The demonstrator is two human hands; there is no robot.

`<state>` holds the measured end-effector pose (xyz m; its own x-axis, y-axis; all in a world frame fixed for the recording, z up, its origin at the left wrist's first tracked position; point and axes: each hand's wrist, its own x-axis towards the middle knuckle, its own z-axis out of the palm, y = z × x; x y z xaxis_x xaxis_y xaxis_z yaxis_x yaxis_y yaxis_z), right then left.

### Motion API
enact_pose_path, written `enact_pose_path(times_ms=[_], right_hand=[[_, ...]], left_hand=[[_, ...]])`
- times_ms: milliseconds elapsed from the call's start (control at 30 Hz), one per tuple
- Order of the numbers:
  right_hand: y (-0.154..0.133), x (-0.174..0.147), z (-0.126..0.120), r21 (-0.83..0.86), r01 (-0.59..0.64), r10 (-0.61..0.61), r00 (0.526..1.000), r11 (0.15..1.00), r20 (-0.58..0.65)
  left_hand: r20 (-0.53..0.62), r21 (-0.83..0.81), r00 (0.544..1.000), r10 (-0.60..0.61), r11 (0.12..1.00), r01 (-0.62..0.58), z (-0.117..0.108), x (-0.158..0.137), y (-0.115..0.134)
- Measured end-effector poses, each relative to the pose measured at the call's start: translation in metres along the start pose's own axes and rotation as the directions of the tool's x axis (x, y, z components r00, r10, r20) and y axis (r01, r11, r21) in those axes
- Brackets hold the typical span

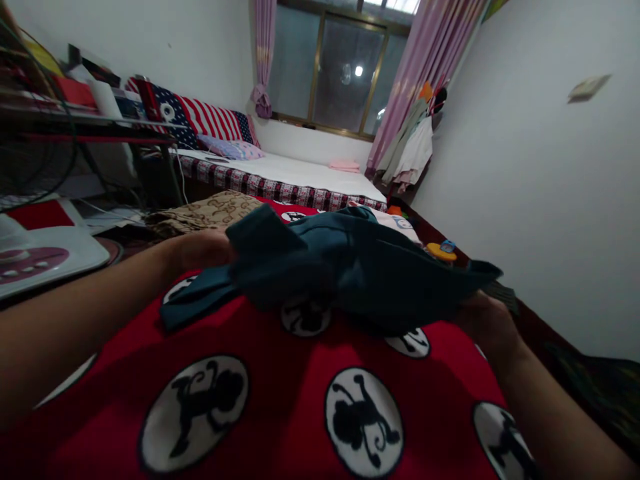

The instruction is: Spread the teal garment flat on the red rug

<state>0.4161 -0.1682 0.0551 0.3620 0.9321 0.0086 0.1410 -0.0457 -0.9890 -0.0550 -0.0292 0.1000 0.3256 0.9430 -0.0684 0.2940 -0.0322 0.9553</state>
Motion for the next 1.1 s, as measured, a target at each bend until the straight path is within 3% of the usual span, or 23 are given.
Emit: enact_pose_path(times_ms=[33, 67, 100, 133, 167, 200, 233, 300, 400, 467, 567, 633, 700, 800, 900, 1000, 1067, 1100], right_hand=[[0.002, -0.007, -0.006, 0.001, -0.091, 0.091, 0.995, 0.996, 0.051], [0.004, -0.012, -0.011, -0.005, -0.170, 0.169, 0.980, 0.985, 0.101], [0.006, -0.015, -0.015, -0.015, -0.226, 0.225, 0.962, 0.974, 0.155], [0.007, -0.016, -0.017, -0.025, -0.252, 0.251, 0.945, 0.968, 0.209], [0.008, -0.015, -0.018, -0.029, -0.251, 0.250, 0.933, 0.967, 0.260], [0.008, -0.013, -0.017, -0.030, -0.237, 0.235, 0.924, 0.971, 0.302], [0.007, -0.009, -0.014, -0.040, -0.207, 0.209, 0.921, 0.977, 0.330], [0.008, -0.002, -0.004, -0.129, -0.130, 0.165, 0.931, 0.983, 0.325], [0.014, 0.004, 0.015, -0.409, 0.014, 0.111, 0.954, 0.912, 0.279], [0.021, 0.004, 0.028, -0.600, 0.148, 0.011, 0.967, 0.786, 0.253], [0.030, -0.001, 0.046, -0.825, 0.235, -0.125, 0.972, 0.513, 0.199], [0.033, -0.003, 0.059, -0.906, 0.216, -0.121, 0.976, 0.365, 0.184], [0.035, -0.004, 0.070, -0.937, 0.210, -0.096, 0.977, 0.280, 0.190], [0.037, -0.001, 0.078, -0.921, 0.263, -0.106, 0.964, 0.288, 0.242], [0.035, 0.005, 0.068, -0.842, 0.337, -0.181, 0.941, 0.421, 0.286], [0.030, 0.007, 0.043, -0.805, 0.303, -0.282, 0.943, 0.510, 0.177], [0.028, 0.005, 0.027, -0.853, 0.224, -0.288, 0.953, 0.472, 0.092], [0.027, 0.004, 0.021, -0.894, 0.181, -0.259, 0.963, 0.410, 0.077]], left_hand=[[0.168, 0.045, 0.981, -0.099, 0.995, 0.092, -0.004, -0.010, 0.000], [0.356, 0.089, 0.913, -0.201, 0.979, 0.181, -0.006, -0.019, -0.001], [0.507, 0.133, 0.815, -0.279, 0.960, 0.246, -0.008, -0.025, -0.002], [0.579, 0.174, 0.747, -0.326, 0.945, 0.278, -0.010, -0.028, -0.004], [0.595, 0.193, 0.725, -0.346, 0.938, 0.289, -0.010, -0.028, -0.005], [0.568, 0.190, 0.752, -0.335, 0.942, 0.277, -0.009, -0.025, -0.008], [0.513, 0.183, 0.806, -0.294, 0.955, 0.232, -0.008, -0.021, -0.010], [0.388, 0.242, 0.908, -0.156, 0.968, 0.063, -0.004, -0.007, -0.018], [0.227, 0.509, 0.971, 0.074, 0.841, -0.183, 0.003, 0.014, -0.035], [0.126, 0.689, 0.967, 0.222, 0.682, -0.246, 0.006, 0.026, -0.046], [0.017, 0.860, 0.929, 0.369, 0.468, -0.201, 0.009, 0.041, -0.060], [-0.045, 0.909, 0.924, 0.380, 0.400, -0.120, 0.010, 0.051, -0.065], [-0.093, 0.925, 0.928, 0.360, 0.375, -0.052, 0.014, 0.061, -0.068], [-0.087, 0.938, 0.928, 0.363, 0.345, -0.047, 0.021, 0.071, -0.071], [-0.021, 0.940, 0.925, 0.380, 0.322, -0.111, 0.022, 0.076, -0.073], [-0.021, 0.930, 0.920, 0.391, 0.347, -0.126, 0.009, 0.077, -0.073], [-0.073, 0.920, 0.906, 0.416, 0.379, -0.100, -0.004, 0.076, -0.070], [-0.103, 0.917, 0.887, 0.450, 0.388, -0.090, -0.009, 0.076, -0.068]])
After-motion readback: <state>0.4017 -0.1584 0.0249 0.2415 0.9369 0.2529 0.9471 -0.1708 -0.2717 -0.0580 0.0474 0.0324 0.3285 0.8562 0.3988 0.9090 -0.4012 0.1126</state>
